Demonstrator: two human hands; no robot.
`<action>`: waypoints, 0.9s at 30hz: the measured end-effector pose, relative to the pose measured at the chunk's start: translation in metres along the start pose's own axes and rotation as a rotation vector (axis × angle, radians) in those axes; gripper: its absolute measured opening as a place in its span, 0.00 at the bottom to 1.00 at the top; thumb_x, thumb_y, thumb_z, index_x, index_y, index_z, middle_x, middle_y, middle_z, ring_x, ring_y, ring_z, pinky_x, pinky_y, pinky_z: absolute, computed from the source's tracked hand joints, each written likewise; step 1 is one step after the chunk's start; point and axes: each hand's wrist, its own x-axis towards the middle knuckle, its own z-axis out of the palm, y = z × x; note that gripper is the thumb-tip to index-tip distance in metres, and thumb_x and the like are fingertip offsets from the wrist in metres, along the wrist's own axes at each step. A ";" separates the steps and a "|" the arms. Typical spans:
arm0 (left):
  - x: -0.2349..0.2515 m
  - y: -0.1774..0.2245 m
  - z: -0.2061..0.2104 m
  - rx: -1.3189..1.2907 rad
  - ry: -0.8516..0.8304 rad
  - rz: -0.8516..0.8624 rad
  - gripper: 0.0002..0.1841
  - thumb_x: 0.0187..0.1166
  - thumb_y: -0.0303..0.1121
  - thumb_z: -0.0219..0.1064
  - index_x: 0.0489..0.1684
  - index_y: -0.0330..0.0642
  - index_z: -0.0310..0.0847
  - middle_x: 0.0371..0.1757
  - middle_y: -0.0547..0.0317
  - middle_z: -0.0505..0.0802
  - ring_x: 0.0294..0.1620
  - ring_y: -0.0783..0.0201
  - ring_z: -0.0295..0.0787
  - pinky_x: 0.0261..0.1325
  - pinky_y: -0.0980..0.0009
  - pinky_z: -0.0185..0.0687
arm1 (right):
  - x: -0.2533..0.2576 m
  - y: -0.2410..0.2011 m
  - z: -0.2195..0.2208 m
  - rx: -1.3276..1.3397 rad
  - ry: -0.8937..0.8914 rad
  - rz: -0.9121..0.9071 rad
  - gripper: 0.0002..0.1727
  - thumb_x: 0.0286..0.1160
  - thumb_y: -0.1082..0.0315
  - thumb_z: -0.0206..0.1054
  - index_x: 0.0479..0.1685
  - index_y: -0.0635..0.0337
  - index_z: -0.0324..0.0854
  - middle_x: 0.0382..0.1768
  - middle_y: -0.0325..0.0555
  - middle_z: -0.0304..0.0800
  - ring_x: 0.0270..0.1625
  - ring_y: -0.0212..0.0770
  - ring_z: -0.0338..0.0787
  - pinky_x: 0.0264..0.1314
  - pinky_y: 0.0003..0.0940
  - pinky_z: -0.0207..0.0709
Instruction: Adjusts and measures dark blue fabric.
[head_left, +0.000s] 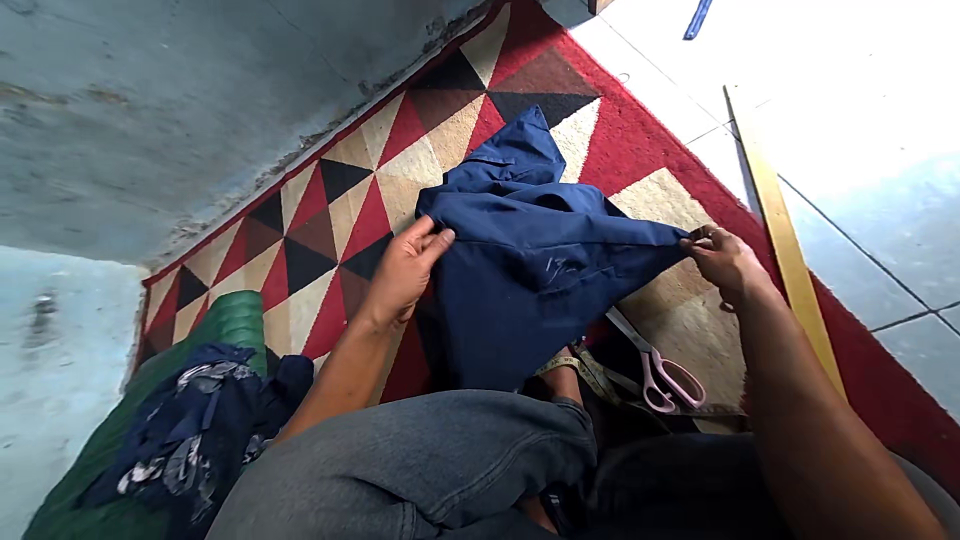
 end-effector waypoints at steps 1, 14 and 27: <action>0.002 0.002 -0.004 -0.043 0.035 -0.006 0.16 0.90 0.32 0.59 0.72 0.39 0.78 0.52 0.57 0.95 0.53 0.68 0.92 0.60 0.65 0.88 | 0.001 0.001 -0.001 0.040 0.017 0.002 0.20 0.89 0.58 0.62 0.67 0.66 0.77 0.55 0.69 0.87 0.54 0.65 0.85 0.56 0.69 0.72; -0.006 -0.007 -0.006 -0.206 0.083 -0.055 0.16 0.90 0.35 0.45 0.56 0.46 0.82 0.53 0.65 0.90 0.50 0.73 0.88 0.53 0.70 0.85 | 0.001 0.001 -0.006 0.199 0.071 0.008 0.18 0.90 0.57 0.61 0.65 0.63 0.78 0.47 0.59 0.86 0.38 0.48 0.78 0.44 0.53 0.71; -0.010 -0.008 -0.002 -0.230 0.020 -0.091 0.22 0.90 0.30 0.43 0.76 0.43 0.76 0.59 0.60 0.91 0.47 0.72 0.90 0.49 0.73 0.87 | 0.002 -0.001 -0.003 0.106 0.103 0.017 0.19 0.89 0.57 0.61 0.62 0.64 0.80 0.50 0.64 0.87 0.47 0.56 0.83 0.50 0.60 0.72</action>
